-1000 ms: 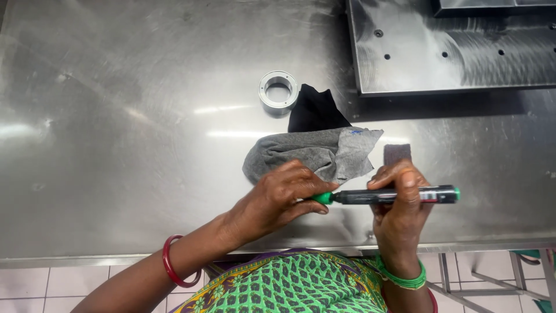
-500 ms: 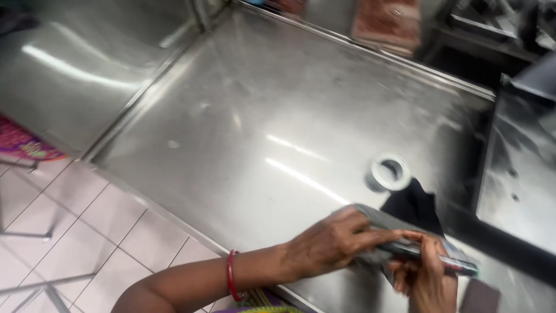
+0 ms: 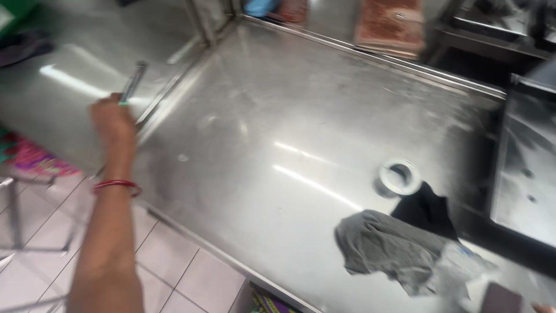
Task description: Clean, mark, and inspect metal industrial rings using cloths and markers.
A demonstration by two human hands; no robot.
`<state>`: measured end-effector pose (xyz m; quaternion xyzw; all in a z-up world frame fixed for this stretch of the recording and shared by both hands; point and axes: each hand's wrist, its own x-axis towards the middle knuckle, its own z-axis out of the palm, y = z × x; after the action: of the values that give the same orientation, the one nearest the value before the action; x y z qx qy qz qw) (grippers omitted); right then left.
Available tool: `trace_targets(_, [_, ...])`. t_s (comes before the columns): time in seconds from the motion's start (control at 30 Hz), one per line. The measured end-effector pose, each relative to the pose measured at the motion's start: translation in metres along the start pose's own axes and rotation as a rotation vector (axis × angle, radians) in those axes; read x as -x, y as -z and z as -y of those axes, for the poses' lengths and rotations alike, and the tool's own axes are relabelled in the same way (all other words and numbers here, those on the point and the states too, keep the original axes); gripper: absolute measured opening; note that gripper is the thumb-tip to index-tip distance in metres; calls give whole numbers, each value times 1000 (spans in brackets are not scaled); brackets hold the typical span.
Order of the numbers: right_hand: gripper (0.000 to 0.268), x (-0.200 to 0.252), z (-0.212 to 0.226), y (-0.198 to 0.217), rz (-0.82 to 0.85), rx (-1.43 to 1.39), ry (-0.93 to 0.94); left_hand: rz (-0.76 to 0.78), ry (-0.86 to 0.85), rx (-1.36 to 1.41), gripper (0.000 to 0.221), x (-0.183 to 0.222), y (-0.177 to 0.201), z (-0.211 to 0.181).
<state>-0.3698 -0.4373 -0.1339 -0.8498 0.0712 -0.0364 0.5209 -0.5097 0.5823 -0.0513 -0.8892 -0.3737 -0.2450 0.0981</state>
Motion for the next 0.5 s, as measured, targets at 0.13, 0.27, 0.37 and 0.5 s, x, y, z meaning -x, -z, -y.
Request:
trace_targets(0.13, [30,94,123,-1,-241,232,-31,-285,-228,-89,48,7,39,-54])
trace_targets(0.27, [26,128,211,-23,-301,241,-49,-176,-387,450,45,52,81,-217])
trace_targets(0.37, [25,135,238,-21,-306,466,23,-11,-724,719,29,125,144,-337])
trace_targets(0.5, [45,137,213,-16,-238,697,-80,308,-1154,1201,39,217,212,-424])
